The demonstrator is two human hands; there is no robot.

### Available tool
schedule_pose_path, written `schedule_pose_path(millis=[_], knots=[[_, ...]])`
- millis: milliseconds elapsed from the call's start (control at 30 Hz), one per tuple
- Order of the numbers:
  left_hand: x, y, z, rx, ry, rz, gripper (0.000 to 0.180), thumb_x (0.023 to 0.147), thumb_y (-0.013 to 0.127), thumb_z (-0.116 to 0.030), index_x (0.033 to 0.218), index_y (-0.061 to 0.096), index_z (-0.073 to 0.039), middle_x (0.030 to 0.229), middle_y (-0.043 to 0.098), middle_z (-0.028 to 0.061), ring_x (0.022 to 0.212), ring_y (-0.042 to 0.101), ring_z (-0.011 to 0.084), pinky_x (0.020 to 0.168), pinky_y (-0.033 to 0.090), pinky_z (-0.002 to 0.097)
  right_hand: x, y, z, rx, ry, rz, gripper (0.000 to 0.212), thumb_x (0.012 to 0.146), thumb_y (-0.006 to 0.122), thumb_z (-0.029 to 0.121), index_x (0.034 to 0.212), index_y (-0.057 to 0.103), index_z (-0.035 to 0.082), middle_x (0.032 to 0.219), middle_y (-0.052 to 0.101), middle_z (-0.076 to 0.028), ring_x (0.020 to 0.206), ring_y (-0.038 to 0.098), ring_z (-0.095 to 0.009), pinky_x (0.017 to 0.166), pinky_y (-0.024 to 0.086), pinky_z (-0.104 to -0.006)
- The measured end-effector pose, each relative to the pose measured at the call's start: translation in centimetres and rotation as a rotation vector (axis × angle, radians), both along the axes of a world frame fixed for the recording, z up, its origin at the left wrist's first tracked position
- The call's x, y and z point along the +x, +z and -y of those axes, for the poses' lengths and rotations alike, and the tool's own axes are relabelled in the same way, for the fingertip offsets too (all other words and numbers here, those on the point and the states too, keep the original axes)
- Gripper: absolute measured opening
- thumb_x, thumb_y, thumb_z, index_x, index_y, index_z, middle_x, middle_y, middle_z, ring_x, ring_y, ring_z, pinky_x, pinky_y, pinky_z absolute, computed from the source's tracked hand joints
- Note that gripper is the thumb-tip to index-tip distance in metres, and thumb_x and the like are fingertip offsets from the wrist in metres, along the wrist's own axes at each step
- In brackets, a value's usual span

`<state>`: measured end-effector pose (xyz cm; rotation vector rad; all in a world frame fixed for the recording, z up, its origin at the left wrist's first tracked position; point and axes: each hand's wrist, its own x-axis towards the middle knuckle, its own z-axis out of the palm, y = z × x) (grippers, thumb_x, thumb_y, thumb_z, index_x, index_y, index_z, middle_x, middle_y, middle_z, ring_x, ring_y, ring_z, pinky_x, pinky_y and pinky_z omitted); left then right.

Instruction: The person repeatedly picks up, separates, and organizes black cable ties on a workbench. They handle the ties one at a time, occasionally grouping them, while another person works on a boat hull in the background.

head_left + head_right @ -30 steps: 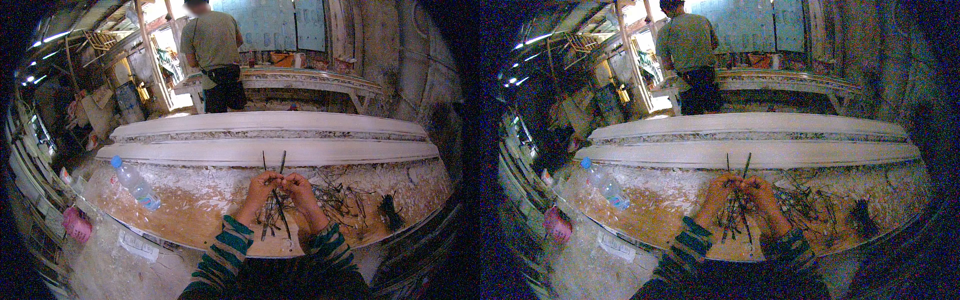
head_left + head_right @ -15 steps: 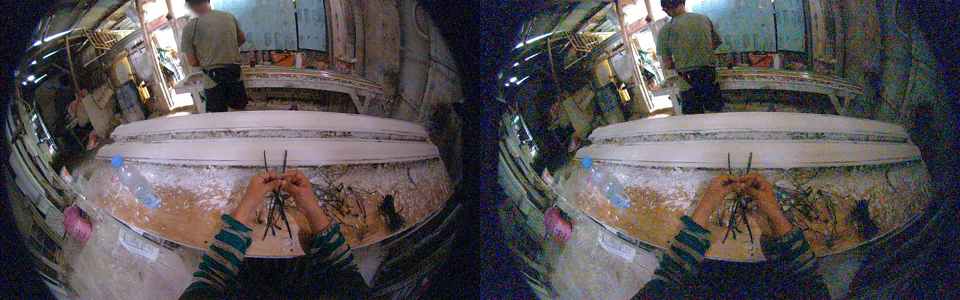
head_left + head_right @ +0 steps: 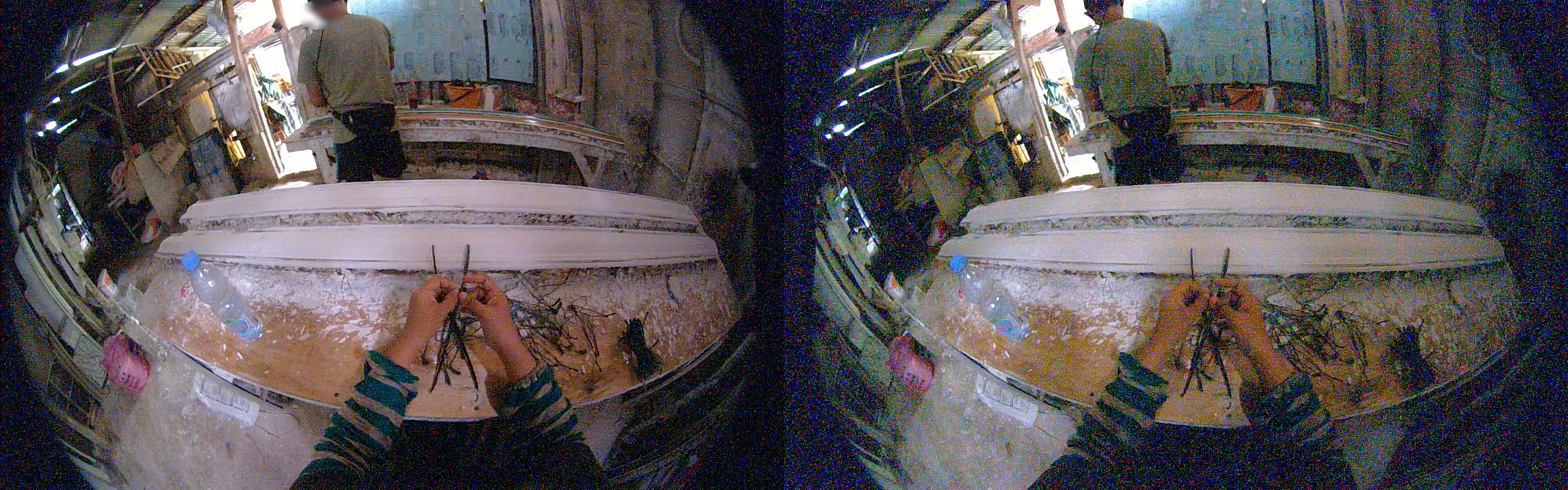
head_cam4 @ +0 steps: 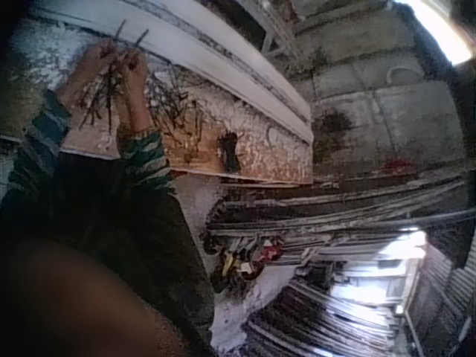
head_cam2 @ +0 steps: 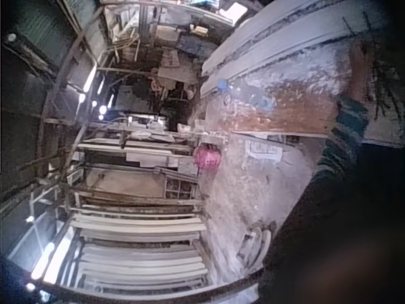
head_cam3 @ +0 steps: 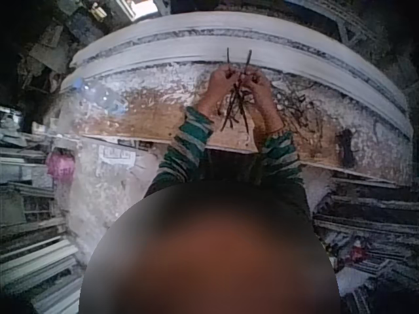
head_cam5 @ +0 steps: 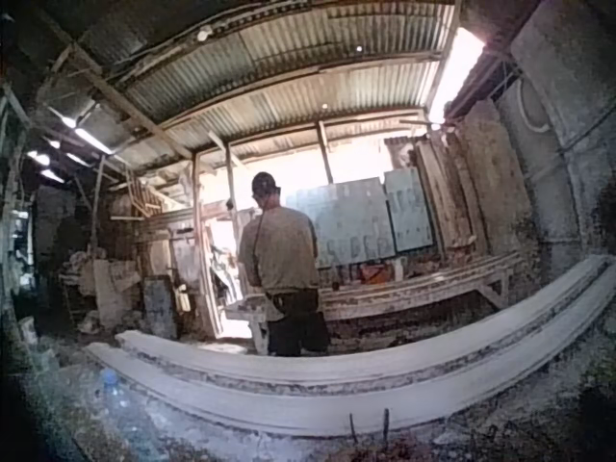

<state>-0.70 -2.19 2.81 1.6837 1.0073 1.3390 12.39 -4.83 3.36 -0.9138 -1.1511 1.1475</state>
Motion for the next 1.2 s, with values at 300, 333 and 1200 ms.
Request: schedule_pose_path(millis=[300,333,1200], knots=[[-0.2,-1.1,-1.0,0.144,0.177,-0.090,0.015,0.076,0.059,-0.017,0.082,0.056,-0.004,0.068,0.060,0.0098,0.061,0.058,0.0176,0.056,0.046,0.0290,-0.1,0.2,-0.1,-0.062,-0.010,0.269,0.020,0.078,0.058,0.013,0.096,0.057,0.005,0.068,0.055,0.001,0.064,0.052,-0.008,0.059,0.043,-0.0208],[-0.2,-1.1,-1.1,0.152,0.194,-0.080,0.015,0.075,0.059,-0.017,0.082,0.056,-0.004,0.067,0.060,0.0096,0.061,0.058,0.0178,0.056,0.046,0.0290,-0.2,0.3,0.0,-0.009,0.032,0.180,0.020,0.078,0.059,0.013,0.096,0.056,0.005,0.068,0.055,0.001,0.063,0.052,-0.008,0.059,0.043,-0.0209],[-0.4,0.4,-0.2,-0.154,-0.300,0.013,0.044,0.073,0.062,-0.011,0.114,0.046,-0.010,0.088,0.055,0.0046,0.078,0.053,0.0142,0.070,0.044,0.0267,0.9,0.7,0.2,-0.087,-0.205,-0.021,0.013,0.076,0.061,0.019,0.083,0.052,0.011,0.066,0.053,0.002,0.056,0.044,-0.005,0.049,0.033,-0.0195]])
